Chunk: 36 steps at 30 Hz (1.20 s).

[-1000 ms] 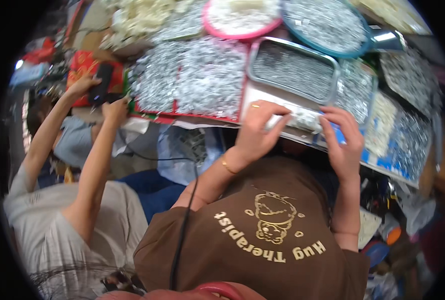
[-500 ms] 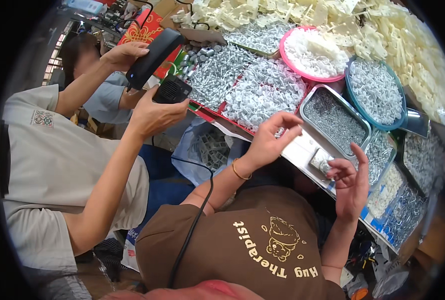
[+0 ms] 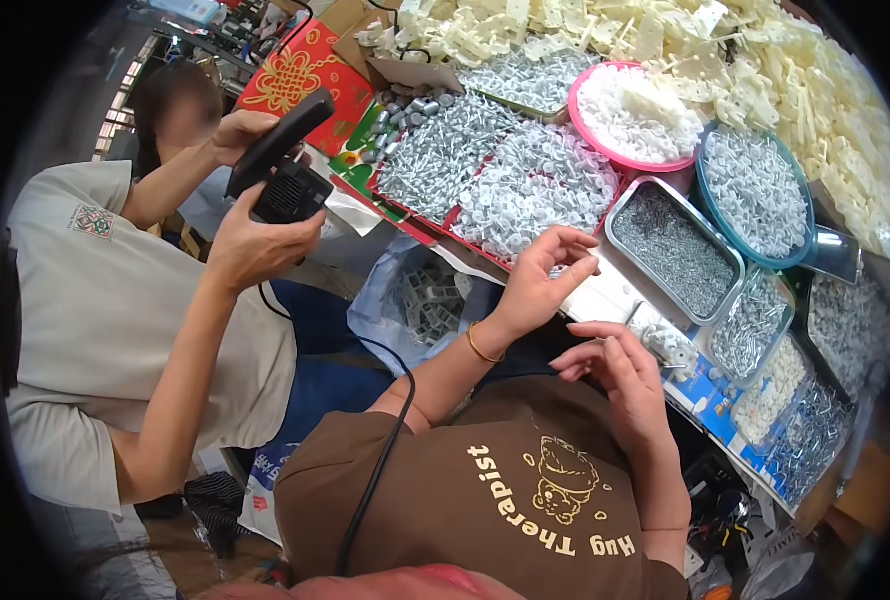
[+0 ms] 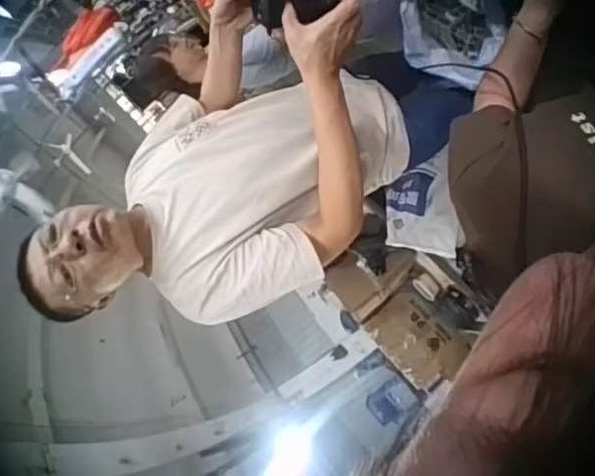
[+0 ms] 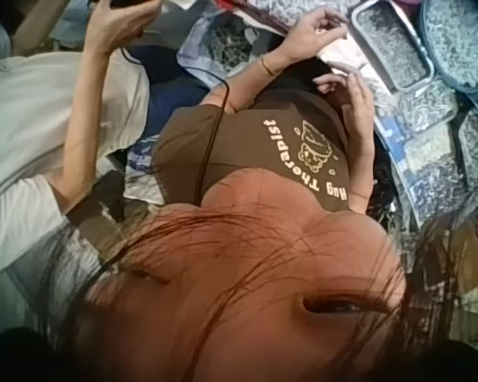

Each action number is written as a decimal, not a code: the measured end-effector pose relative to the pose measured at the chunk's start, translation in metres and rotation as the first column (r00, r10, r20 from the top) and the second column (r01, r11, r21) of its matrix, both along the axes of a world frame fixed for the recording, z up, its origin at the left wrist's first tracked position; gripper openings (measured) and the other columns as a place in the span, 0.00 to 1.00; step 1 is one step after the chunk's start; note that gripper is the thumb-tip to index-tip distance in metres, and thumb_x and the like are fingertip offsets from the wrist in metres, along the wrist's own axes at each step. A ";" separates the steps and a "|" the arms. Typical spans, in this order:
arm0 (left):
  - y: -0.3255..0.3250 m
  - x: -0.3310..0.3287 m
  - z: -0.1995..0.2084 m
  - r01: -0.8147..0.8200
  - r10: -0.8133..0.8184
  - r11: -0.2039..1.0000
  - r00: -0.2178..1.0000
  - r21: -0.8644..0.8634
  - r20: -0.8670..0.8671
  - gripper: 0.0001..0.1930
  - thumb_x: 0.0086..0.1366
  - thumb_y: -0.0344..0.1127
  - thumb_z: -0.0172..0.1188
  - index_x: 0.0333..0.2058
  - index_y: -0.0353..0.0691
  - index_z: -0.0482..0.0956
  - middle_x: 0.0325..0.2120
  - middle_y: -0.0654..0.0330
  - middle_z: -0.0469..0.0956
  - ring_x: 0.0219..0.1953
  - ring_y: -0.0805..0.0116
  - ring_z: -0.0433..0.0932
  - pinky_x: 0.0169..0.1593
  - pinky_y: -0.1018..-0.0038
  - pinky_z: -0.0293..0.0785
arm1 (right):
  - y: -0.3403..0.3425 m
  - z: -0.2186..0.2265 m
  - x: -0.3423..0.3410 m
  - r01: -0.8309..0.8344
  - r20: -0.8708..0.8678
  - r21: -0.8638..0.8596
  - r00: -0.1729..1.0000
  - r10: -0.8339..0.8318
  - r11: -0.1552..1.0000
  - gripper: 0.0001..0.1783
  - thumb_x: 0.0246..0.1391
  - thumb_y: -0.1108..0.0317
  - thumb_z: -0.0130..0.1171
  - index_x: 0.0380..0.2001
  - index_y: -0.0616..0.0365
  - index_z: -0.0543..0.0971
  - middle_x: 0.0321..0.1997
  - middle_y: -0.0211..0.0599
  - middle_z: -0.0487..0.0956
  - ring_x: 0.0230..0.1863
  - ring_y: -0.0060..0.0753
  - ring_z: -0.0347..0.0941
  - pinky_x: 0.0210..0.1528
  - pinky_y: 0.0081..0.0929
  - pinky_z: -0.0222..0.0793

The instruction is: Assembling small components into a white plastic housing using a handheld electric screwdriver at a workbench.

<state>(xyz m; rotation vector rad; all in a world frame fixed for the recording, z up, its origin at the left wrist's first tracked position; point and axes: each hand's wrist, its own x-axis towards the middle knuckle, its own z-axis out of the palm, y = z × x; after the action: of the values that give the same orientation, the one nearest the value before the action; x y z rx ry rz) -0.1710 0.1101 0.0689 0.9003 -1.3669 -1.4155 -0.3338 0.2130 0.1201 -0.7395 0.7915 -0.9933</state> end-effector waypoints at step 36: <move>0.007 -0.021 0.007 0.019 -0.015 0.999 0.994 -0.037 0.104 0.04 0.66 0.25 0.62 0.39 0.33 0.80 0.33 0.63 0.81 0.37 0.78 0.77 0.45 0.80 0.73 | 0.026 -0.018 -0.084 0.516 -0.340 -0.244 0.747 -0.571 0.821 0.09 0.66 0.70 0.56 0.41 0.66 0.78 0.37 0.37 0.81 0.39 0.26 0.76 0.45 0.24 0.72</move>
<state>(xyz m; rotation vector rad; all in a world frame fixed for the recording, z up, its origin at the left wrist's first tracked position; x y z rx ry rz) -0.1916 0.1169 0.0763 0.9508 -1.4778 -1.3674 -0.4175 0.2393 0.1021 -0.8635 1.3648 -1.4615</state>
